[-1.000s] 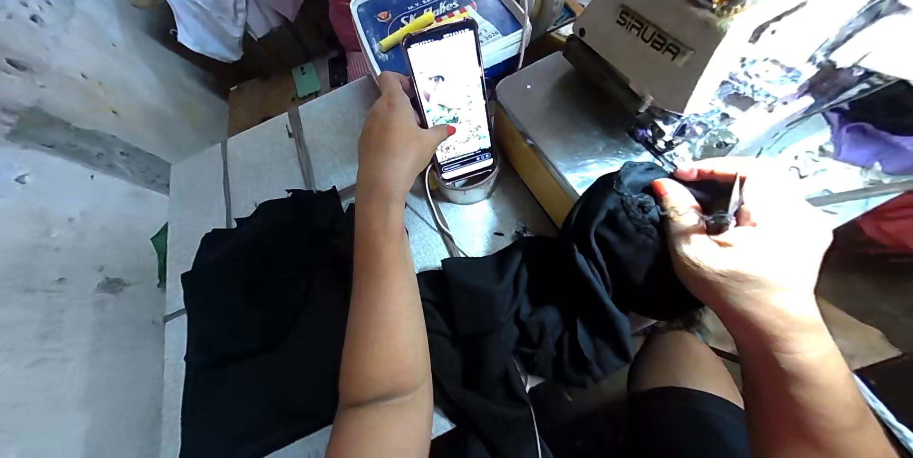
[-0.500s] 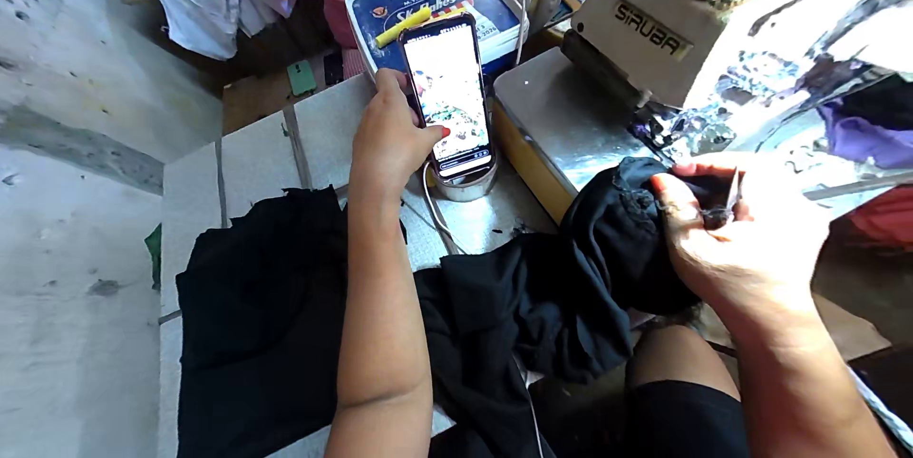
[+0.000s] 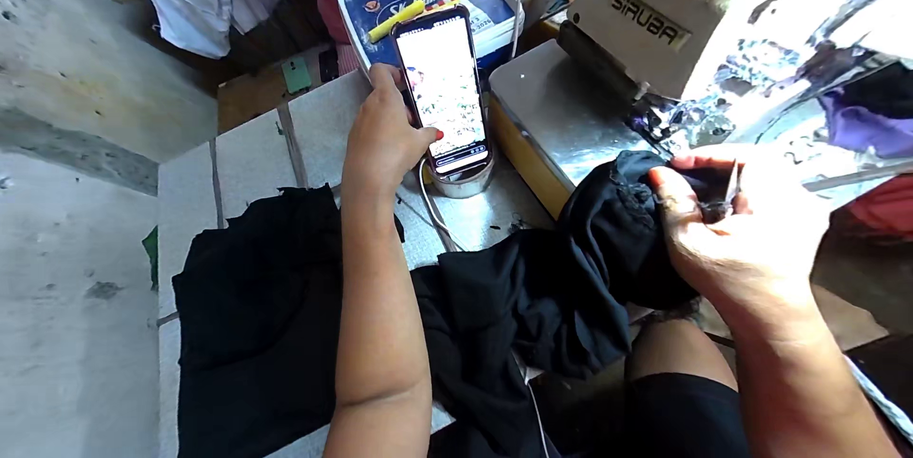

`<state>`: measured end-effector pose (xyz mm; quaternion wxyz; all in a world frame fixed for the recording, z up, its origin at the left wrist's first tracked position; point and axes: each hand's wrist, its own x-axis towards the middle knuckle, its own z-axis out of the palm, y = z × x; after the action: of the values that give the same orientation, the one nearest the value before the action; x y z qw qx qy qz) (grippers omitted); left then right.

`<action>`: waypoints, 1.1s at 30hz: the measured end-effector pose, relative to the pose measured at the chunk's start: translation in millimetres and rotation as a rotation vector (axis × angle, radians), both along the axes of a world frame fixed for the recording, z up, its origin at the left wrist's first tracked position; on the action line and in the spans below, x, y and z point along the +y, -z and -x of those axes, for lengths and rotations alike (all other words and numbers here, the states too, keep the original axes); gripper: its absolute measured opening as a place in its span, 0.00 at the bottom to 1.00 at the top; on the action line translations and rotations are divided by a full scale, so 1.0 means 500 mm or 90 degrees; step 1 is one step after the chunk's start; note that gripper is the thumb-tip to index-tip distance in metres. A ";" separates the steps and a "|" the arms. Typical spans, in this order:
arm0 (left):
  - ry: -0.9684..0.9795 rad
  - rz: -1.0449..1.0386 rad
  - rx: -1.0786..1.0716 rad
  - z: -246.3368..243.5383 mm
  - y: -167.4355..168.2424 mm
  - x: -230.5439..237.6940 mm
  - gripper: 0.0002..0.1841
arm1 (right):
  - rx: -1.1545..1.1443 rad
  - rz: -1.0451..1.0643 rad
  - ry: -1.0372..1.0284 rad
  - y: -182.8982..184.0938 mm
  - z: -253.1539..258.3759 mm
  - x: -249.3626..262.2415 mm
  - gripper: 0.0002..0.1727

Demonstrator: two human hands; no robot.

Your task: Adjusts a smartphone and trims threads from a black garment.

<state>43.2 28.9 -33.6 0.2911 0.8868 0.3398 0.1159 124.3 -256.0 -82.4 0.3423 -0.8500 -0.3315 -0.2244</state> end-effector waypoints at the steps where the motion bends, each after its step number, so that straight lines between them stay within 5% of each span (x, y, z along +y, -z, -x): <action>1: -0.002 0.004 0.002 -0.001 -0.001 0.000 0.45 | 0.001 -0.001 -0.001 0.001 0.000 0.000 0.18; 33: 0.026 0.003 0.017 0.001 0.001 0.001 0.51 | 0.014 -0.030 -0.007 0.009 0.000 -0.004 0.18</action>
<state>42.5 29.5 -34.0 0.2908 0.8945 0.3253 0.0974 124.3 -257.8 -86.9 0.3673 -0.8423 -0.3267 -0.2210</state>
